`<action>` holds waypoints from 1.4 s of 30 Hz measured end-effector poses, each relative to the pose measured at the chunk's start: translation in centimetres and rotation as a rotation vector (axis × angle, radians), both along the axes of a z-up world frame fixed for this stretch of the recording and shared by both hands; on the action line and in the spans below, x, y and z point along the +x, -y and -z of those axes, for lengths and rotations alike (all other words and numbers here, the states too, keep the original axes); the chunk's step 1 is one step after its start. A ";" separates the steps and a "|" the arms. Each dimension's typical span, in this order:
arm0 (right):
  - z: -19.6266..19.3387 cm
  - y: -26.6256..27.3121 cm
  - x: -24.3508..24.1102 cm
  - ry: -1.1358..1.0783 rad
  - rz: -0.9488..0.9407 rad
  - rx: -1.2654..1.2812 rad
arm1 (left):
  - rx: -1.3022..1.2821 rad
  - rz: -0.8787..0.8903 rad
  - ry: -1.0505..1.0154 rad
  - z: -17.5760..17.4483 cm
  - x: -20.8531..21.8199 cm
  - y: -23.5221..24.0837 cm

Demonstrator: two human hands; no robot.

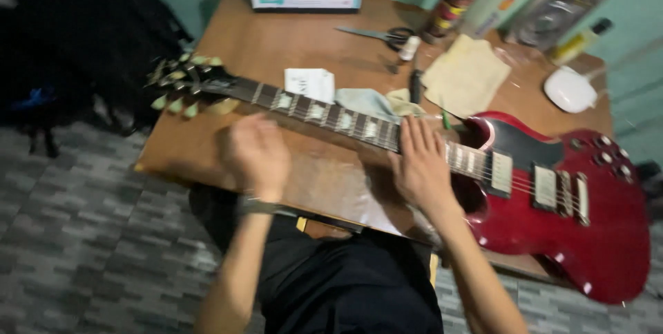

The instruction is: The person tunes a red electric guitar by turning the tuning pegs on the headstock and plucking the strings to check the pitch. The person repeatedly adjusts the pegs and strums the strings to fine-tune the instrument.

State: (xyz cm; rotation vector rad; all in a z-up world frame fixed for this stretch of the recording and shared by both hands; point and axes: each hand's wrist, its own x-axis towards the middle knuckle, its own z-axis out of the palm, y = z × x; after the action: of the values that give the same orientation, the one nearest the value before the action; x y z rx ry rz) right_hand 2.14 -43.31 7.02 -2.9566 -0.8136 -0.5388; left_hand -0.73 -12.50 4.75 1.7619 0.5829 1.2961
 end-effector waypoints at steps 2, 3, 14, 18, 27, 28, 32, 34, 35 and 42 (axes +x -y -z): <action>0.2 -3.9 0.1 -0.011 0.024 0.008 | 0.523 0.242 -0.080 -3.6 -0.1 3.3; -0.1 -5.2 0.0 -0.009 -0.001 0.007 | 0.521 0.217 -0.084 -3.4 0.3 3.8; -2.8 -7.7 0.5 -0.095 -0.106 0.224 | 0.846 0.424 -0.276 0.2 3.9 1.1; -2.3 -5.7 3.2 -0.173 -0.144 0.252 | 0.802 0.363 -0.189 0.2 2.7 1.3; -6.2 -3.4 11.0 -0.796 -0.226 0.514 | 0.541 0.206 -0.102 0.6 0.1 -2.7; -6.4 -3.6 11.3 -0.883 -0.232 0.527 | 0.552 0.206 -0.100 0.4 0.1 -2.9; -7.0 -3.9 12.5 -1.065 -0.219 0.610 | 0.561 0.224 -0.076 0.1 0.5 -3.4; -6.6 -3.6 12.7 -1.063 -0.218 0.599 | 0.565 0.223 -0.083 -0.3 0.1 -3.3; -6.4 -3.6 12.9 -1.059 -0.219 0.588 | 0.568 0.222 -0.087 -0.6 -0.1 -3.3; -6.5 -3.5 12.6 -1.081 -0.217 0.656 | 0.487 0.188 -0.103 -0.2 -0.7 -4.8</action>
State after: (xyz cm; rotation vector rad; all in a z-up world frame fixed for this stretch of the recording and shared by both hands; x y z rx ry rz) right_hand 14.69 -39.81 13.51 -2.0202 -0.6067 0.6462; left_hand -1.44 -7.66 4.92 2.2291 0.1521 1.2913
